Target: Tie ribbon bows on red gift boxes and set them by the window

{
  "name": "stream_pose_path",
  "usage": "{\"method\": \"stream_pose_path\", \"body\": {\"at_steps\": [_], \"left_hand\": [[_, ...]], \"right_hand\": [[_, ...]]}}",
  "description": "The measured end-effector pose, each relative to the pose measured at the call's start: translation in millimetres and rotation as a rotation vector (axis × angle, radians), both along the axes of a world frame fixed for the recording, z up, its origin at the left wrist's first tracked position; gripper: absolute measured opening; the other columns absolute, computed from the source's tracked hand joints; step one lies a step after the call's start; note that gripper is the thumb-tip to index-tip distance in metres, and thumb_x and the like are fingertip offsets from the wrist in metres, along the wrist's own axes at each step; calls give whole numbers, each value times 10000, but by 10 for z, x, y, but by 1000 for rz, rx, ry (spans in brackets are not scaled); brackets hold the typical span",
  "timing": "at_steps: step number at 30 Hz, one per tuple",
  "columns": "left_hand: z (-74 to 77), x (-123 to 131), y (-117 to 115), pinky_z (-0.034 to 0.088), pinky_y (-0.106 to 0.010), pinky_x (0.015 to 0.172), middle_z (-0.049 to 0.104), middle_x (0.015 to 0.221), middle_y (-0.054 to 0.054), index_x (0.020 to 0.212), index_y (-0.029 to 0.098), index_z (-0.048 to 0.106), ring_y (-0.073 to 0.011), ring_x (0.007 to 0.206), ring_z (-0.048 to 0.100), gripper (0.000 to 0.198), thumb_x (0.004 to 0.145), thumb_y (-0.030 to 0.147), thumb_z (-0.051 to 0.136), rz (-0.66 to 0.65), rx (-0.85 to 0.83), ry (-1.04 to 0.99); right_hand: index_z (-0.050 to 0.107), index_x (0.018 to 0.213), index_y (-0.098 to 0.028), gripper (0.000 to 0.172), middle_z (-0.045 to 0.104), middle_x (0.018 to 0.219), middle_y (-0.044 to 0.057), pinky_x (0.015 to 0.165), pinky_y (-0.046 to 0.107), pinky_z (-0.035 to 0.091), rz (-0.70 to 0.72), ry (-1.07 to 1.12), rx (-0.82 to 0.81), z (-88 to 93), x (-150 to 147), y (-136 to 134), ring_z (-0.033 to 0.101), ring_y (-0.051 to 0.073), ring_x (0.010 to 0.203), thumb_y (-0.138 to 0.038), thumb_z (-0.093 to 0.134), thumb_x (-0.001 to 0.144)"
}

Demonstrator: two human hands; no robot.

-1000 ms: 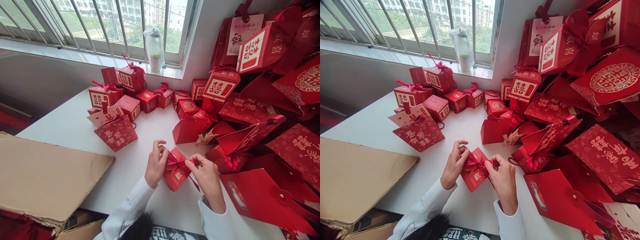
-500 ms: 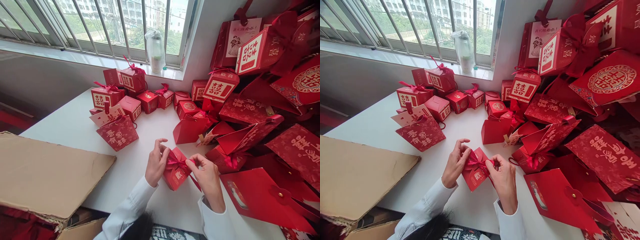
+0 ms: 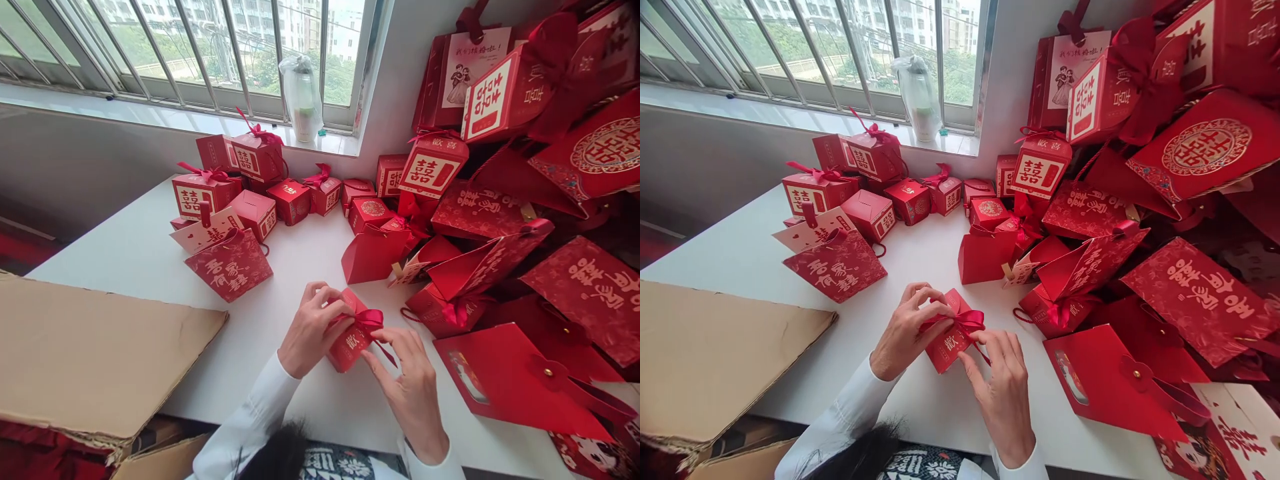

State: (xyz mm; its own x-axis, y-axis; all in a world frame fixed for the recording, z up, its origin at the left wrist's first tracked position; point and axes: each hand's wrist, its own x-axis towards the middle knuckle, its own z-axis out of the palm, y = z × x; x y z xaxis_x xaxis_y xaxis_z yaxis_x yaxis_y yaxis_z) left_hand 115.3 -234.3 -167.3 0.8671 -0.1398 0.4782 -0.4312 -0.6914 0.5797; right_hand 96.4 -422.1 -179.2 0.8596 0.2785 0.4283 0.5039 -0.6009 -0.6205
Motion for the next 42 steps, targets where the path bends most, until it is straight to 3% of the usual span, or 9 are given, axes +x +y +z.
{"method": "stream_pose_path", "body": {"at_steps": [9,16,23,28,32,36,39,42], "left_hand": [[28,-13,59,465,-307,796,637,869,-31,924,211,656,-186,911,478,123,871,148,565,-47,-53,125],[-15,-10,53,469,-292,769,643,807,-21,877,205,664,-175,864,492,124,875,145,555,-19,-86,136],[-33,-8,33,477,-312,774,652,775,-14,842,219,675,-174,823,510,149,878,158,543,26,-116,111],[-41,-18,33,482,-303,775,651,781,-12,839,217,664,-171,836,519,142,876,155,542,38,-119,109],[-41,-40,30,479,-299,774,645,824,-12,889,219,642,-168,851,529,140,879,137,530,46,-144,111],[5,-104,-8,465,-309,795,607,921,-41,865,210,629,-186,936,512,67,871,190,565,182,-162,52],[57,-167,-92,440,-335,780,593,816,-40,730,198,601,-210,899,478,143,821,299,646,295,-102,-4],[82,-214,-219,388,-390,790,607,764,-37,670,188,574,-239,892,469,280,749,421,708,339,11,5]], "right_hand": [[642,995,-213,134,656,862,21,732,313,440,-111,-7,-9,2,62,275,516,188,815,-219,583,874],[666,863,-203,48,691,827,15,770,354,409,-198,-88,-30,37,109,447,512,196,783,-189,626,841],[651,948,-166,187,663,813,52,777,350,403,-25,-460,-307,16,160,420,495,200,810,-52,523,872],[642,1047,-177,324,643,911,87,807,385,413,96,-432,-449,85,124,304,507,227,888,3,453,854],[633,1065,-166,325,622,923,87,775,389,444,316,-225,-312,240,-15,200,502,229,889,-35,478,811],[651,964,-219,170,607,844,42,708,349,461,498,-5,-39,402,-98,95,508,202,816,-180,562,824],[645,951,-247,144,632,827,16,734,326,453,277,19,99,427,5,32,541,179,805,-184,539,877],[650,925,-247,96,658,864,11,755,321,440,17,55,83,385,233,6,566,175,810,-267,567,881]]}}
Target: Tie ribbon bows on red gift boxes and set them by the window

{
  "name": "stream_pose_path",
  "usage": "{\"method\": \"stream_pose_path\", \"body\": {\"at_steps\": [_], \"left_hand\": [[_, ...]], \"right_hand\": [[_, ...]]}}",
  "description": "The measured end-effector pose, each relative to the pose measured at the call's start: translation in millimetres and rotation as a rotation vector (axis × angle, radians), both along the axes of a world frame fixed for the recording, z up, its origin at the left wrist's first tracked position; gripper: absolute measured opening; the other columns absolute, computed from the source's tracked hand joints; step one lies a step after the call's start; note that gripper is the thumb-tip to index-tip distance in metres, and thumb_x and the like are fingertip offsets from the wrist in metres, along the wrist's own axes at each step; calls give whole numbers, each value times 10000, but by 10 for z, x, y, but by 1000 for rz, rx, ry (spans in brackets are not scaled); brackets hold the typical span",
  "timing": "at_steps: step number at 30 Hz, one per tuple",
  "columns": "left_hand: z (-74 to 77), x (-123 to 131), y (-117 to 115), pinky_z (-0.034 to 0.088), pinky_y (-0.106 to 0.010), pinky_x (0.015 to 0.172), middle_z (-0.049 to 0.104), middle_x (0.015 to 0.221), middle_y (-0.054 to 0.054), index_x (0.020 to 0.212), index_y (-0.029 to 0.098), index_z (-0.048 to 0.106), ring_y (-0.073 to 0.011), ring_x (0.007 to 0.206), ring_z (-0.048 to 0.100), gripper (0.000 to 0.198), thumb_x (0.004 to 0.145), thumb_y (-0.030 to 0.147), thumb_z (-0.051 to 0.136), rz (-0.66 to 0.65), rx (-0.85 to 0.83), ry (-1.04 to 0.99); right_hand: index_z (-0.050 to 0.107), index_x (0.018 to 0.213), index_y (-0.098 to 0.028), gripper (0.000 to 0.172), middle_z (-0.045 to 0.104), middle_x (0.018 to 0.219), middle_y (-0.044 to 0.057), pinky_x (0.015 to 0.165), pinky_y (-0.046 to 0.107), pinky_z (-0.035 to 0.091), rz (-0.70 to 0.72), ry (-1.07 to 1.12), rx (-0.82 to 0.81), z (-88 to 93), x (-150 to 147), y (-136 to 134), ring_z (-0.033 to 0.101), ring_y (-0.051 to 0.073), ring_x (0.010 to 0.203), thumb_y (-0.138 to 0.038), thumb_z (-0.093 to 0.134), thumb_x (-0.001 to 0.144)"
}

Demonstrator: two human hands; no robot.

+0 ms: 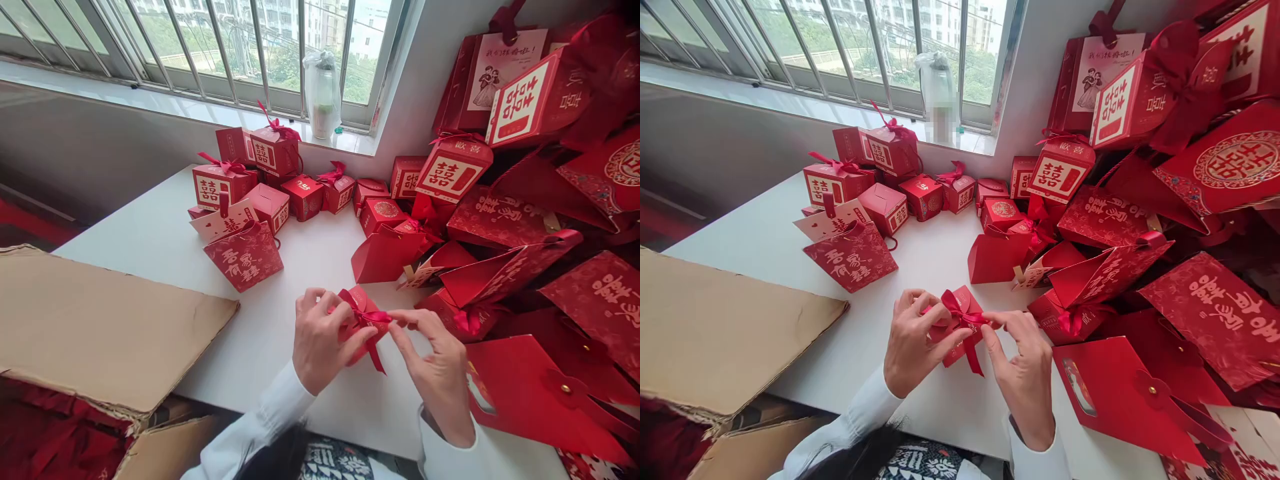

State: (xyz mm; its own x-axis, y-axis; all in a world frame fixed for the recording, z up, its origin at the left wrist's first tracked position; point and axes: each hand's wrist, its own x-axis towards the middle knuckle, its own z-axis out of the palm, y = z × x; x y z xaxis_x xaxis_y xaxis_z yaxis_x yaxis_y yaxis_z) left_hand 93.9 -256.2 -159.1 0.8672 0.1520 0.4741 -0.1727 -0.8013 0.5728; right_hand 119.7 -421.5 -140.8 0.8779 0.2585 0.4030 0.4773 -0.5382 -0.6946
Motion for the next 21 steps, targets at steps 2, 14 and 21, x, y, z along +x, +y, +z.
{"method": "stream_pose_path", "body": {"at_steps": [2,14,21], "left_hand": [[-4,-18,-76,348,-409,779,623,773,-35,671,183,570,-247,886,477,298,746,436,707,24,67,48],[23,-34,-87,260,-431,804,627,843,-23,760,195,602,-218,904,500,146,881,176,521,69,40,206],[12,-63,-43,267,-408,760,633,867,-26,782,217,621,-236,950,474,135,880,181,534,31,-50,201]], "right_hand": [[664,905,-241,152,663,881,18,736,314,440,5,89,-42,-28,154,11,574,181,821,-351,562,881],[673,782,-251,209,661,857,16,722,323,421,114,284,-128,-85,389,196,558,199,832,-411,561,857],[687,813,-249,293,649,889,15,820,341,382,234,277,-200,28,705,282,549,192,872,-495,535,855]]}}
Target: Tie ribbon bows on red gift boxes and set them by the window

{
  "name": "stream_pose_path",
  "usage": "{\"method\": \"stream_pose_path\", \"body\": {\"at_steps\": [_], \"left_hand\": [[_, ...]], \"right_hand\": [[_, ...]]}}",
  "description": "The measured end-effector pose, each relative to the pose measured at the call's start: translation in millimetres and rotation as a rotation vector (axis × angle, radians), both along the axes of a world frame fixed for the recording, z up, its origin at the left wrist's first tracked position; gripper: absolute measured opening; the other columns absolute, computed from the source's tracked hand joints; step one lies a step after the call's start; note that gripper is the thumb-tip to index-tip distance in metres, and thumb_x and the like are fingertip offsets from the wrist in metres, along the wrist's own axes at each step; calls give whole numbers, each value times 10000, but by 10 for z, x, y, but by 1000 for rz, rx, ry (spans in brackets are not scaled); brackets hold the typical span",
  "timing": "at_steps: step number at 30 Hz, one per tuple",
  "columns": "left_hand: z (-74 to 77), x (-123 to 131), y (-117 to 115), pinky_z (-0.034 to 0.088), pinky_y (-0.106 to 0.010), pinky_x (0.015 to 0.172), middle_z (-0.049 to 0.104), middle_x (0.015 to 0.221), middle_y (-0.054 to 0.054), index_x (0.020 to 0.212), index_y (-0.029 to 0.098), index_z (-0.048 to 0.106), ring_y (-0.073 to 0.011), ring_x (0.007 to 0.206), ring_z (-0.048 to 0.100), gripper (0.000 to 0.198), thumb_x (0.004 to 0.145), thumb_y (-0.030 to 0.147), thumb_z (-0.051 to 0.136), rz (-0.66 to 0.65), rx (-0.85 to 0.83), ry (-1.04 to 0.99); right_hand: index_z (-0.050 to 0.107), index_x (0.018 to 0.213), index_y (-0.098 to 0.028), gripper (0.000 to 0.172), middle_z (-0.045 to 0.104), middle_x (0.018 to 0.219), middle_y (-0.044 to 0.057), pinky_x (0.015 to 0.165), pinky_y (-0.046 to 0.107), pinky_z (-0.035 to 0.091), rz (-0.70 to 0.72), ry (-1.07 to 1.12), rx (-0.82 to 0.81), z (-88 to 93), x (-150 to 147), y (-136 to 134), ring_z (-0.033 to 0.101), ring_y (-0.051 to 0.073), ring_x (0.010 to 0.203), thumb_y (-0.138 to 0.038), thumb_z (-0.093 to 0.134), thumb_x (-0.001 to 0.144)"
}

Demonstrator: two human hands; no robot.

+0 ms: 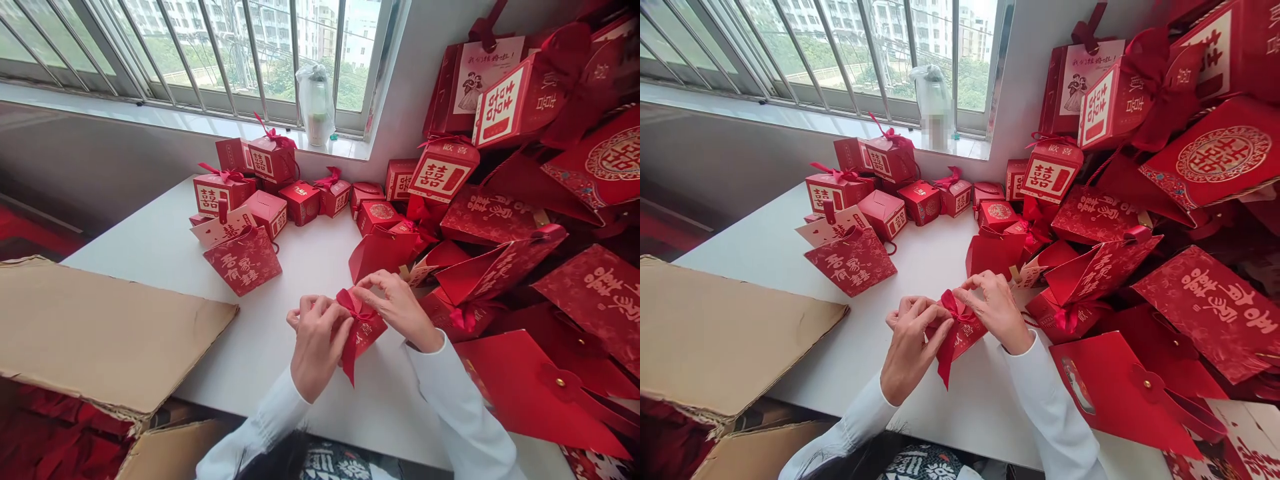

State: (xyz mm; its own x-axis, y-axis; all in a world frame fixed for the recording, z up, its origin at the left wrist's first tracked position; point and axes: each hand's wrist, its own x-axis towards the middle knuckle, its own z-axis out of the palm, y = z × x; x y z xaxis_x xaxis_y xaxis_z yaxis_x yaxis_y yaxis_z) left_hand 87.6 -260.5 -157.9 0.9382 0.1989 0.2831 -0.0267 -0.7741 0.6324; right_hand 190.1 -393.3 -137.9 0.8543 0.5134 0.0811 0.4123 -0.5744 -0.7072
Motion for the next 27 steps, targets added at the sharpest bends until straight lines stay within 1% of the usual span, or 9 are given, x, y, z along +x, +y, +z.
{"method": "stream_pose_path", "body": {"at_steps": [3,6,8,11,15,18,20,24,27], "left_hand": [[-39,-18,-20,273,-404,763,633,871,-25,797,216,626,-240,961,467,121,877,178,543,26,1,-12],[-77,-29,-38,280,-399,760,634,867,-31,790,211,627,-243,967,460,121,875,176,548,48,12,-51],[-87,-34,-44,283,-401,761,633,872,-37,786,210,628,-247,973,453,124,874,173,550,62,14,-73],[-82,-39,-46,278,-407,751,626,883,-45,788,209,617,-253,968,447,119,873,164,547,92,3,-69],[-72,-44,-52,265,-412,730,608,875,-49,782,199,589,-250,934,435,140,890,159,509,111,-12,-29],[-65,-48,-62,250,-415,720,587,875,-53,775,190,577,-247,921,421,177,910,161,466,100,14,8],[-54,-50,-68,242,-413,709,575,868,-56,776,186,571,-246,911,416,192,917,161,444,88,43,36],[-34,-45,-70,241,-407,700,574,861,-57,774,180,555,-243,903,421,206,927,169,417,81,83,64],[-27,-32,-55,244,-406,715,583,868,-53,782,178,550,-239,906,437,205,933,186,412,82,111,74]], "right_hand": [[694,763,-245,301,638,865,18,796,334,381,91,32,-74,49,69,113,532,197,875,-500,553,837],[672,660,-226,263,612,782,17,747,322,385,89,10,-151,89,74,213,516,196,827,-445,610,794],[646,602,-216,244,598,742,9,735,313,385,113,11,-131,103,74,239,513,187,802,-378,617,783],[634,612,-204,215,591,744,-4,699,291,390,135,122,70,61,90,202,517,155,737,-334,602,781],[639,680,-190,192,583,746,-14,651,268,392,-26,371,405,-160,99,75,509,131,681,-373,674,728],[621,714,-180,266,587,767,-3,664,272,414,-86,450,504,-354,64,19,521,134,694,-443,662,734],[610,729,-176,298,579,773,0,669,270,423,-115,492,568,-432,32,25,525,134,700,-468,669,722],[610,768,-178,312,583,766,-10,675,255,425,-151,558,669,-443,-5,94,531,127,705,-467,702,697],[614,769,-175,313,595,717,-17,630,242,418,-137,629,705,-410,-14,129,527,115,652,-463,712,693]]}}
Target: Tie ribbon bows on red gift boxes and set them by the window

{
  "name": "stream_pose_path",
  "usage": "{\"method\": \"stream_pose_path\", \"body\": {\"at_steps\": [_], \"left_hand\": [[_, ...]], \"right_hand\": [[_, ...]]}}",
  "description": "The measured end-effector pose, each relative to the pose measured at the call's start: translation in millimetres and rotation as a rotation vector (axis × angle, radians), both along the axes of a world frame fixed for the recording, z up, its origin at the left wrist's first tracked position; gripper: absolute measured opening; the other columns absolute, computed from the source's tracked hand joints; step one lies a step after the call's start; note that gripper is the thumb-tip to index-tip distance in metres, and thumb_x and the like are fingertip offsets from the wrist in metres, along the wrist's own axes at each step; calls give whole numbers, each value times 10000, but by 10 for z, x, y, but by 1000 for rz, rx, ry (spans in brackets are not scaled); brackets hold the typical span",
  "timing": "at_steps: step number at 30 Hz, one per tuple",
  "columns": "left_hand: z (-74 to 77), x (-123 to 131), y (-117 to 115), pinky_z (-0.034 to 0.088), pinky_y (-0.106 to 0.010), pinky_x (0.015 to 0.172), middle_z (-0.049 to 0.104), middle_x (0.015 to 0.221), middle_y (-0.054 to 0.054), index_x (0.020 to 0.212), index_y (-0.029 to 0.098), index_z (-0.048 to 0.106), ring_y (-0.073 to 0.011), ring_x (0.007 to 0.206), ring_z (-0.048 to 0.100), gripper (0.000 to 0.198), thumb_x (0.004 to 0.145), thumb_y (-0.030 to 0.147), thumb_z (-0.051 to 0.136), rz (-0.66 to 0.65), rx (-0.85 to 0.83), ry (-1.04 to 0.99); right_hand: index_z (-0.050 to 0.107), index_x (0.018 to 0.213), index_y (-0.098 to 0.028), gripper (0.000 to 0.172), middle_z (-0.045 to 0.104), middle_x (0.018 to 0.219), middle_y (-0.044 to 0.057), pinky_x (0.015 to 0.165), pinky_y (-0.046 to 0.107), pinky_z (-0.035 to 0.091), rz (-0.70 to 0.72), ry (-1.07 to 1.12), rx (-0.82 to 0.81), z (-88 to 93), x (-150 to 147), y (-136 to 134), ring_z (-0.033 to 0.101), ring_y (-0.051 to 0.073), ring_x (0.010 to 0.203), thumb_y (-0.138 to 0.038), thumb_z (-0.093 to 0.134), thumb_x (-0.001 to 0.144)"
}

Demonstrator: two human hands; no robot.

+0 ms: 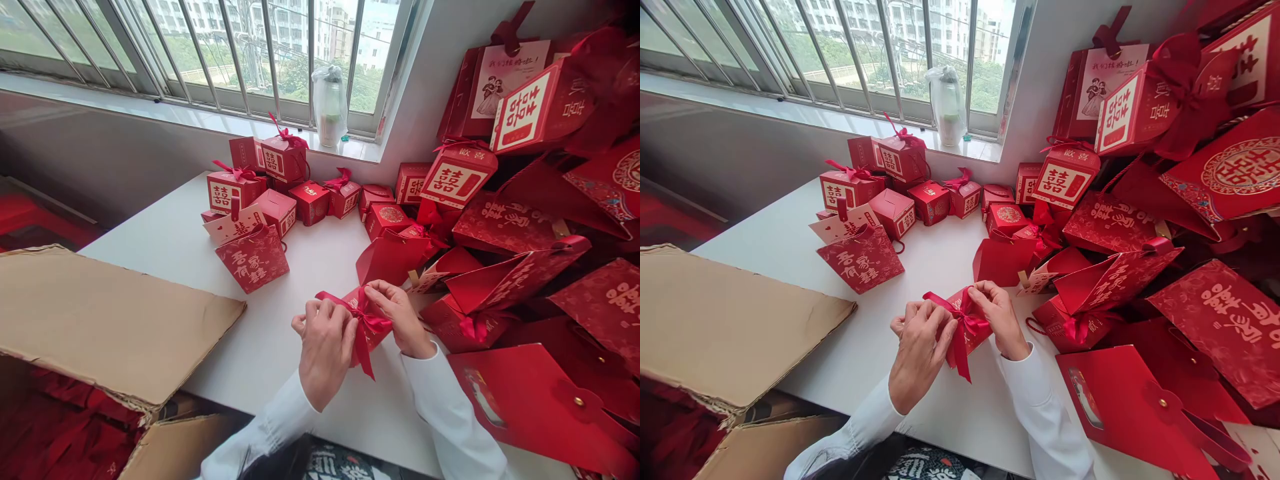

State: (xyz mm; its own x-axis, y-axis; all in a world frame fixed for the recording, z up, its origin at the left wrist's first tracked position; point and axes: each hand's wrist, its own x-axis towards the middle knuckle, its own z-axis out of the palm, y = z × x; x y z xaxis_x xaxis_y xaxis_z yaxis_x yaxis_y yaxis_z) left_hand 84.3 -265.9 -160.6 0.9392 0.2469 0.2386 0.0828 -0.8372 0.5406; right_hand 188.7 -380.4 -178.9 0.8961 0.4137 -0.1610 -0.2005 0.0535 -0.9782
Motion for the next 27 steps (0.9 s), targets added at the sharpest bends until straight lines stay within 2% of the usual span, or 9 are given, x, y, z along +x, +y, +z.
{"method": "stream_pose_path", "body": {"at_steps": [6,9,12,15,20,23,25,27], "left_hand": [[21,-3,36,245,-409,784,611,877,-29,808,187,560,-217,904,487,149,918,191,459,-8,-46,-2],[29,-2,37,251,-393,810,622,919,-16,889,213,585,-197,910,508,115,907,169,481,5,-102,-19],[34,54,47,254,-385,808,628,978,-25,960,239,608,-205,948,504,127,915,219,491,50,-126,-40],[57,176,87,255,-390,799,645,978,-33,923,243,639,-224,974,494,161,924,291,485,70,-156,-13],[144,386,178,291,-371,793,669,887,-16,802,230,657,-218,920,526,210,902,331,502,-4,-305,98],[179,443,228,320,-354,801,663,813,-4,724,219,647,-211,877,549,193,859,317,551,-30,-341,110],[180,451,273,345,-335,788,661,786,-4,686,210,641,-206,859,561,200,843,302,558,-35,-356,92],[164,449,327,378,-304,745,664,772,-9,669,202,639,-196,825,572,213,834,310,559,-45,-390,75]], "right_hand": [[618,778,-172,303,611,717,-10,595,226,413,52,88,49,-7,9,-29,536,109,633,-446,721,699],[624,800,-187,292,617,741,-18,609,216,422,54,103,62,6,22,-53,546,106,650,-431,738,686],[627,821,-207,261,619,744,-29,622,214,435,64,108,78,44,23,-64,552,102,652,-419,724,705],[636,819,-216,219,626,751,-32,654,212,443,69,90,84,81,16,-61,558,99,673,-397,712,723],[669,863,-208,222,639,801,-9,720,227,448,84,31,68,141,3,-51,568,121,755,-393,696,745],[666,943,-209,279,651,924,20,797,257,446,33,-84,-4,189,-26,-104,575,147,847,-436,647,783],[656,990,-210,340,656,969,41,818,287,444,-35,-204,-131,218,-75,-179,579,175,888,-488,605,800],[652,1001,-213,392,660,958,48,778,295,446,-80,-299,-310,244,-155,-264,583,189,858,-538,592,791]]}}
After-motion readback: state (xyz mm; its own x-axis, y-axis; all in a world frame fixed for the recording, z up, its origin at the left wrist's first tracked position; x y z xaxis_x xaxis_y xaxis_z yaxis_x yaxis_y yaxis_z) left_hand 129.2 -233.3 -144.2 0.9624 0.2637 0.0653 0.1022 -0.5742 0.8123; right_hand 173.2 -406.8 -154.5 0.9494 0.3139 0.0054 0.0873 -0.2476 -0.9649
